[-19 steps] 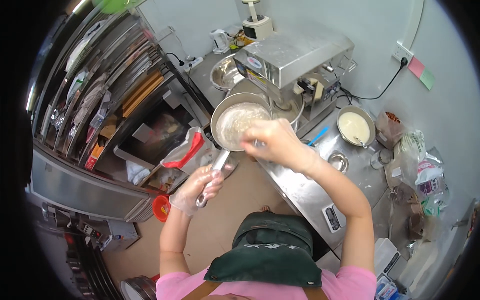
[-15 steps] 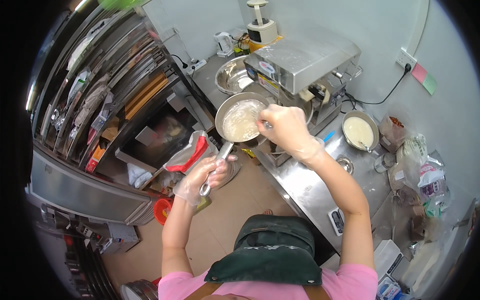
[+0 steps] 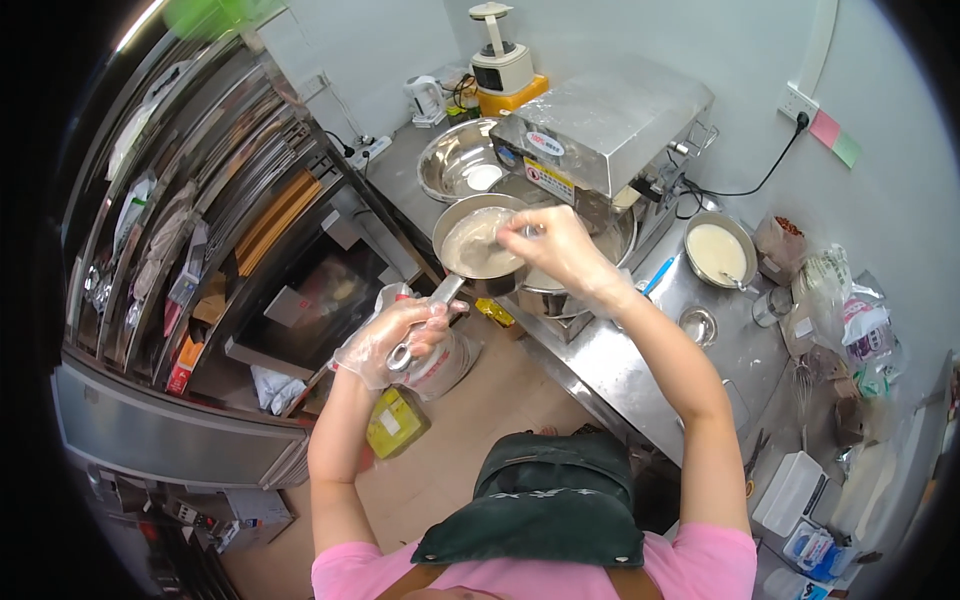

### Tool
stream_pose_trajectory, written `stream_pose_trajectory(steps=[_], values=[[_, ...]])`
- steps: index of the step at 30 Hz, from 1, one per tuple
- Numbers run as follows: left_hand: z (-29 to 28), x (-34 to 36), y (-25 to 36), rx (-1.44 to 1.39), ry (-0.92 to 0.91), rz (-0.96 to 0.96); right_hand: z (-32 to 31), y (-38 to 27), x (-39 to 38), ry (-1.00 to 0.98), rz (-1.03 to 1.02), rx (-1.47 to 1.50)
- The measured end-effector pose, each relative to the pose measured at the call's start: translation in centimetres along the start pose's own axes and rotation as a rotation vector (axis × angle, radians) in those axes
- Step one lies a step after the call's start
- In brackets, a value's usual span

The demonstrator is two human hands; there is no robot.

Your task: The person mixes a light-colored liquid in a small saucepan with a whisk, then uses shears to open a small yellow packet and pours the contents into the saucepan. After stirring the mixture, the person pours it from the saucepan into a large industrial dough mixer and closes the safety cage.

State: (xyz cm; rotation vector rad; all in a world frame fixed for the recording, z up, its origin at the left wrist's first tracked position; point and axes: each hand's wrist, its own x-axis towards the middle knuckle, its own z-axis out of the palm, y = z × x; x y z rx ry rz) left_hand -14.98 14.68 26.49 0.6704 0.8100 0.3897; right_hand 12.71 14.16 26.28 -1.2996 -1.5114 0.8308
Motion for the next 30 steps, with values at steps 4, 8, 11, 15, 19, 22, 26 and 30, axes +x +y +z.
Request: stream_pose_trajectory(steps=[4, 8, 11, 15, 19, 22, 26, 30], values=[[-0.2, 0.4, -0.3, 0.010, -0.006, 0.020, -1.4, 2.2, 1.2, 0.166, 0.167, -0.095], [-0.6, 0.2, -1.1, -0.020, -0.007, 0.048, -0.6, -0.1, 0.1, 0.036, 0.163, 0.160], [-0.6, 0.2, -1.5, -0.055, -0.009, 0.070, -1.2, 0.8, 1.3, 0.128, 0.058, -0.244], [-0.5, -0.1, -2.1, -0.067, -0.006, 0.086, 0.0, -0.1, 0.5, -0.158, -0.306, -0.208], [0.0, 0.5, -2.2, -0.005, 0.012, 0.088, 0.3, 0.8, 3.8, -0.023, -0.478, -0.660], [-0.6, -0.2, -2.4, -0.022, 0.032, 0.095, -0.3, -3.2, 2.1, -0.063, -0.316, -0.795], [-0.2, 0.1, -2.4, -0.014, 0.049, 0.080, 1.0, -2.3, 1.9, -0.200, -0.419, -0.399], [-0.2, 0.1, -2.3, -0.003, 0.023, 0.084, 0.9, -1.5, 2.7, 0.055, -0.387, -0.766]])
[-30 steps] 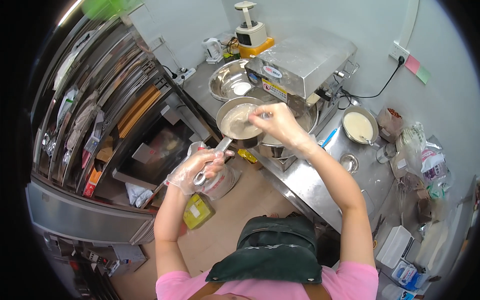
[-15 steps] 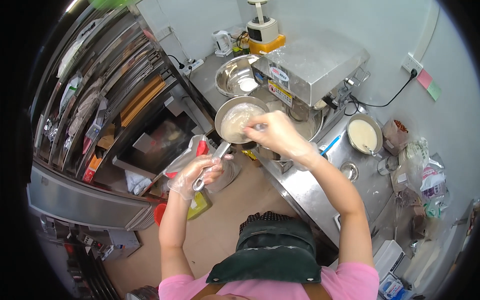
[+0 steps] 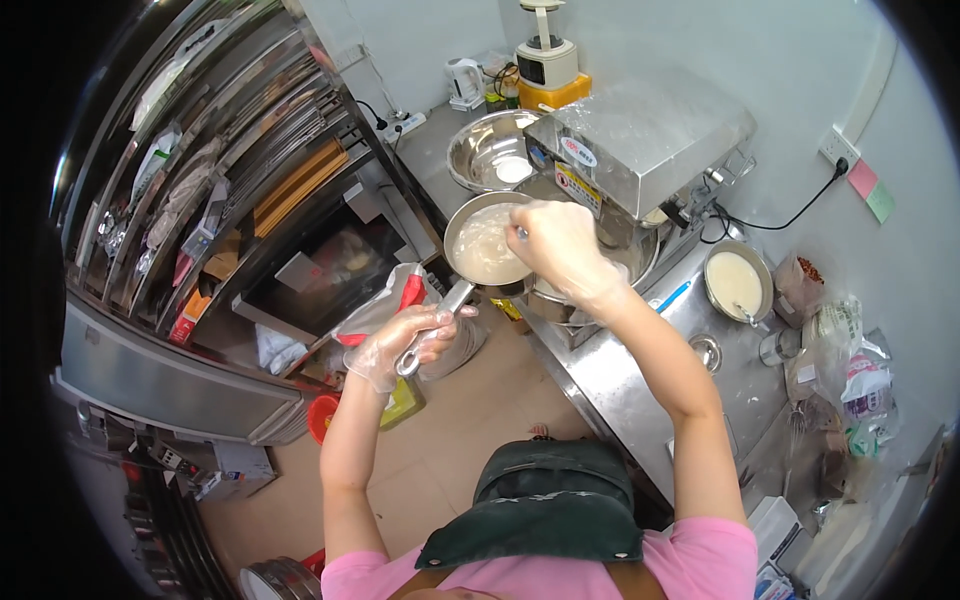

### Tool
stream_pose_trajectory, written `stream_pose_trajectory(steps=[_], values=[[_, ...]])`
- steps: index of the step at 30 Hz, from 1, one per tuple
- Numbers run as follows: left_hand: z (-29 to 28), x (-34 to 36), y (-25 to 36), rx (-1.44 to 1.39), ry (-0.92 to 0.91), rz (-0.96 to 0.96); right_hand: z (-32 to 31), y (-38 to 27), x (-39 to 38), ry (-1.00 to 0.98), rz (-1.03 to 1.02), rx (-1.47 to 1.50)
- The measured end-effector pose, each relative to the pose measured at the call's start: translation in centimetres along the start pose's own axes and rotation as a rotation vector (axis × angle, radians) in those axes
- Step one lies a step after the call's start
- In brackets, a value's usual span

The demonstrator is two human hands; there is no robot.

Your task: The person mixes a light-colored liquid in a small saucepan with a whisk, then uses shears to open a small yellow packet and pours the contents into the saucepan. After stirring the mixture, the person pours it from the saucepan into a large industrial dough mixer and closes the safety cage.

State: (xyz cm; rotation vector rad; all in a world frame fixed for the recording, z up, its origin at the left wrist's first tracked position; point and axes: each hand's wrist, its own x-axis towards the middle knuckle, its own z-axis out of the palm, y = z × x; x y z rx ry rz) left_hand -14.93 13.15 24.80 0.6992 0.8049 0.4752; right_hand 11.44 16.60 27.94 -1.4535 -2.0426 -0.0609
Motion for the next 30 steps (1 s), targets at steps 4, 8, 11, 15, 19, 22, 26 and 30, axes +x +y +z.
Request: stream_pose_trajectory(steps=[4, 8, 11, 15, 19, 22, 26, 30], values=[[0.4, -0.1, 0.1, 0.024, 0.034, -0.013, -0.4, -0.2, -0.9, -0.127, -0.176, 0.368], [-0.1, 0.0, -0.1, 0.032, 0.019, -0.001, 1.1, 1.0, 0.0, 0.077, -0.007, 0.149], [-0.5, -0.1, -0.2, 0.015, 0.011, -0.014, -0.2, 0.8, -1.5, -0.069, -0.153, 0.294], [-0.2, 0.1, -0.1, 0.031, 0.012, -0.011, 0.8, 2.3, -0.6, 0.017, 0.301, 0.683], [-0.3, -0.1, -0.3, -0.003, 0.009, -0.011, -0.1, 1.2, -2.1, -0.178, 0.474, 0.834], [-0.2, -0.1, -0.2, 0.019, 0.018, -0.006, 0.8, 2.5, -1.8, -0.089, 0.486, 0.839], [0.3, -0.1, 0.0, 0.033, 0.068, -0.027, -0.6, 1.4, -2.4, -0.132, 0.496, 0.811], [0.2, -0.1, -0.2, 0.028, 0.047, -0.018, -0.2, 2.4, -2.2, -0.016, 0.476, 0.752]])
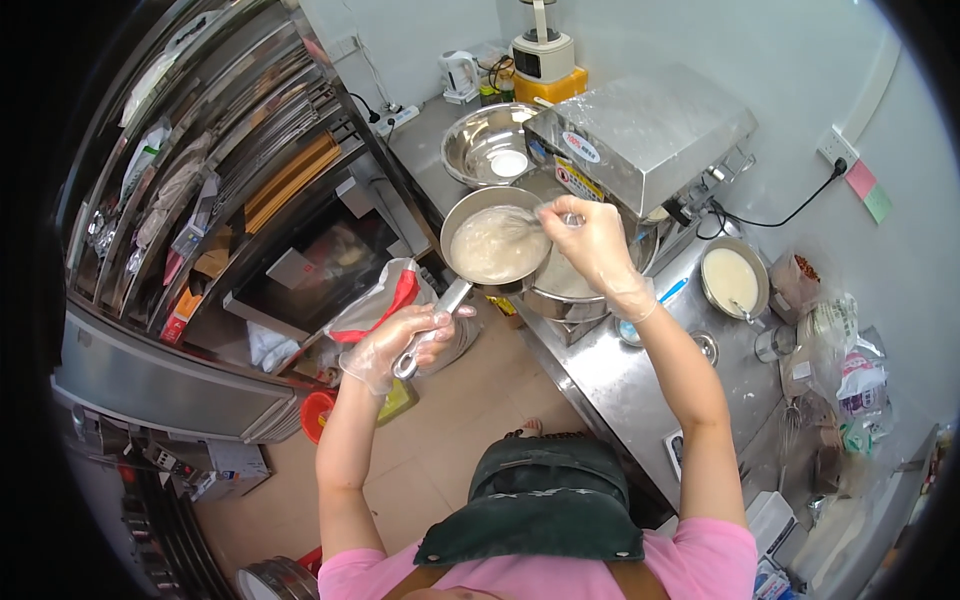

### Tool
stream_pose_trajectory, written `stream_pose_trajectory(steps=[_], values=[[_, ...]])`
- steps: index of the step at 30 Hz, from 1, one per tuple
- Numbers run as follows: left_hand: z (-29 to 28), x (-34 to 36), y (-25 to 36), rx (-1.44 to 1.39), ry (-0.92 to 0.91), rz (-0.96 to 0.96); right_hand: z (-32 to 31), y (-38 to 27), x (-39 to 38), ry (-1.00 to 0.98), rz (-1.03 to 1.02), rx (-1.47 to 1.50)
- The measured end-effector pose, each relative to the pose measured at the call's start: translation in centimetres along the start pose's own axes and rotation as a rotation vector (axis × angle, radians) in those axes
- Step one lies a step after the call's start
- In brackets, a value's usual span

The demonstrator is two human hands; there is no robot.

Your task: The person mixes a light-colored liquid in a small saucepan with a whisk, then uses shears to open a small yellow packet and pours the contents into the saucepan. After stirring the mixture, the person pours it from the saucepan into a large industrial dough mixer and closes the safety cage.

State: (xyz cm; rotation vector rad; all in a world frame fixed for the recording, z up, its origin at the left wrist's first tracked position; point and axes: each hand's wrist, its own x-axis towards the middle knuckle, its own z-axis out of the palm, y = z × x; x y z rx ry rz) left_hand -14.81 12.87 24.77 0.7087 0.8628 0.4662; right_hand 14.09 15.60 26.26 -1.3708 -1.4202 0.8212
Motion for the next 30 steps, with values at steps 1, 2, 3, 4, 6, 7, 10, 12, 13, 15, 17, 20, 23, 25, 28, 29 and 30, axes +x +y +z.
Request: stream_pose_trajectory(steps=[1, 2, 3, 4, 6, 7, 10, 12, 13, 15, 17, 20, 23, 25, 28, 29, 30], values=[[-0.2, 0.1, -0.1, -0.003, -0.001, -0.010, 0.1, 0.1, 0.1, 0.012, -0.050, -0.082], [-0.8, 0.2, -0.1, -0.018, -0.032, -0.013, 0.2, -0.1, 0.0, 0.006, -0.053, -0.082], [-1.1, 0.3, -0.1, -0.022, -0.028, -0.009, 0.2, -0.4, -0.1, -0.074, -0.042, -0.085], [-1.1, 0.4, -0.1, -0.030, -0.053, 0.003, 0.1, -0.9, -0.6, -0.146, -0.023, -0.090], [-0.9, 0.3, -0.3, -0.039, -0.080, 0.012, -0.1, -0.9, 0.5, -0.053, -0.182, -0.209], [-0.5, 0.2, 0.0, -0.036, -0.051, 0.009, 0.0, -1.3, 1.3, 0.035, -0.351, -0.325], [0.1, -0.1, 0.4, -0.019, -0.005, -0.002, -1.0, -3.4, 0.3, -0.084, -0.261, -0.472], [-0.2, -0.2, 0.2, -0.011, 0.018, -0.012, -0.2, -3.1, 0.1, -0.278, -0.348, -0.358], [-0.3, 0.0, 0.2, -0.014, -0.016, -0.004, 0.5, -3.0, 0.4, -0.369, -0.398, -0.291], [-0.3, 0.3, 0.3, -0.004, -0.058, 0.000, 1.8, -1.6, 2.0, -0.348, -0.540, -0.230], [-0.8, 0.5, 0.1, -0.041, -0.056, 0.000, 1.7, -1.4, 3.2, -0.125, -0.628, -0.509], [-1.1, 0.3, -0.1, -0.033, -0.031, -0.020, 0.4, -3.0, 0.4, -0.095, -0.497, -0.608], [-0.8, 0.2, 0.2, 0.004, -0.050, 0.003, 0.8, -1.9, -0.7, -0.153, -0.494, -0.431], [-0.3, 0.2, 0.7, 0.034, -0.060, 0.025, 1.6, -0.3, 0.6, -0.052, -0.243, -0.067], [-0.3, 0.1, 1.7, -0.007, -0.040, -0.003, 0.8, 1.3, 0.1, 0.085, -0.101, -0.007], [0.1, -0.2, 2.0, 0.001, 0.039, 0.011, 0.5, 1.6, -0.4, 0.066, 0.145, 0.076], [0.6, -0.6, 2.6, 0.045, 0.076, 0.019, 0.4, 2.1, -0.8, 0.032, 0.136, 0.152]])
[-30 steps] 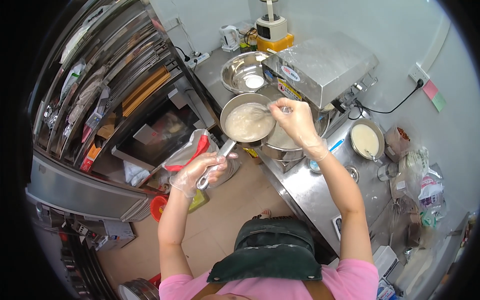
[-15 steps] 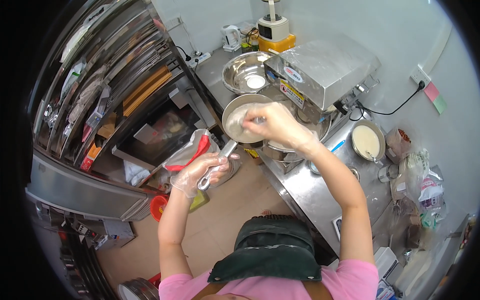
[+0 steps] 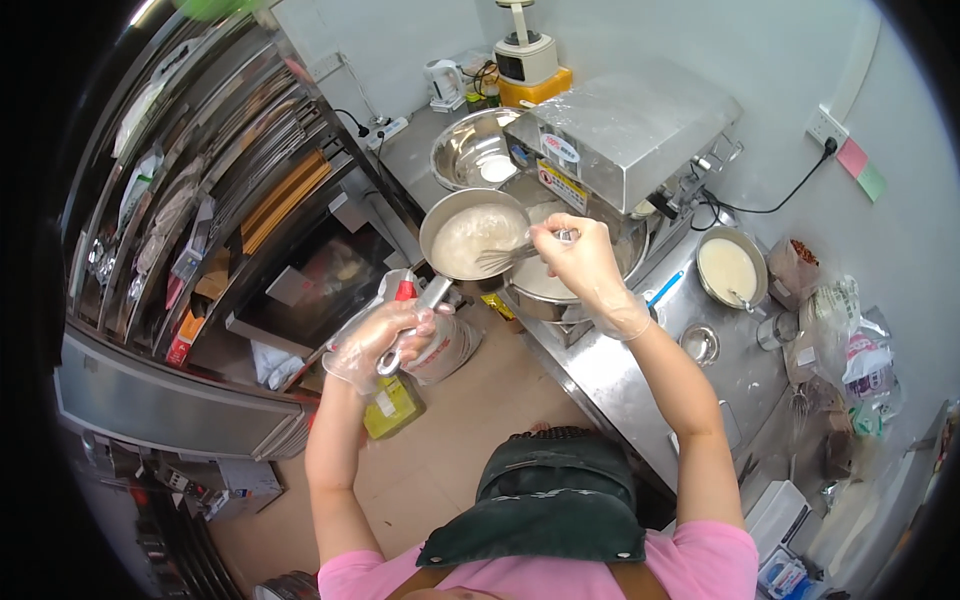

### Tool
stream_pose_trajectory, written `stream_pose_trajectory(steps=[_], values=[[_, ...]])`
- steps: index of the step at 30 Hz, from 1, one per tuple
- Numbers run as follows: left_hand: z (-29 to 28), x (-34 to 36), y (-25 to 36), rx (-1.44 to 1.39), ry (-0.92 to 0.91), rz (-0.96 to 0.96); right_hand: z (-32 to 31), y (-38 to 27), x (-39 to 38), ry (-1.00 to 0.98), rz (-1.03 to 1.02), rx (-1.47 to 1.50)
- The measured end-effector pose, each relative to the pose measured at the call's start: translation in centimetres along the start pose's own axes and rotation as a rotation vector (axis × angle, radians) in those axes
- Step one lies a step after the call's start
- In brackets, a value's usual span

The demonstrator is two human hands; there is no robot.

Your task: The person mixes a light-colored liquid in a small saucepan with a whisk, then uses shears to open a small yellow packet and pours the contents into the saucepan. After stirring the mixture, the person pours it from the saucepan into a large industrial dough mixer and closes the safety cage.

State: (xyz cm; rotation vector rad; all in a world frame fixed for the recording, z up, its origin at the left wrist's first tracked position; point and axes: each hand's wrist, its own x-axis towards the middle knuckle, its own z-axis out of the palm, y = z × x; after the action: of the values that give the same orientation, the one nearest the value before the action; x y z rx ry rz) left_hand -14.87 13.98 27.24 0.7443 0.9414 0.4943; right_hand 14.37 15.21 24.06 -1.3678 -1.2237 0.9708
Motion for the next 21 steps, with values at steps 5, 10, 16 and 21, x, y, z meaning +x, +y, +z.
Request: stream_pose_trajectory(steps=[5, 10, 16, 21], values=[[1.3, -0.2, 1.9, 0.098, 0.056, -0.003, -0.4, -0.3, -0.1, 0.110, -0.065, -0.007], [0.4, 0.9, 3.6, 0.186, 0.014, -0.034, -0.6, -0.4, 0.2, 0.029, -0.062, 0.035], [2.0, 1.1, 4.9, 0.295, 0.030, -0.023, -1.3, -0.3, -0.4, 0.073, -0.069, 0.021], [2.8, 1.6, 5.7, 0.377, 0.093, -0.082, -2.7, 0.4, -2.1, 0.203, -0.200, 0.244]])
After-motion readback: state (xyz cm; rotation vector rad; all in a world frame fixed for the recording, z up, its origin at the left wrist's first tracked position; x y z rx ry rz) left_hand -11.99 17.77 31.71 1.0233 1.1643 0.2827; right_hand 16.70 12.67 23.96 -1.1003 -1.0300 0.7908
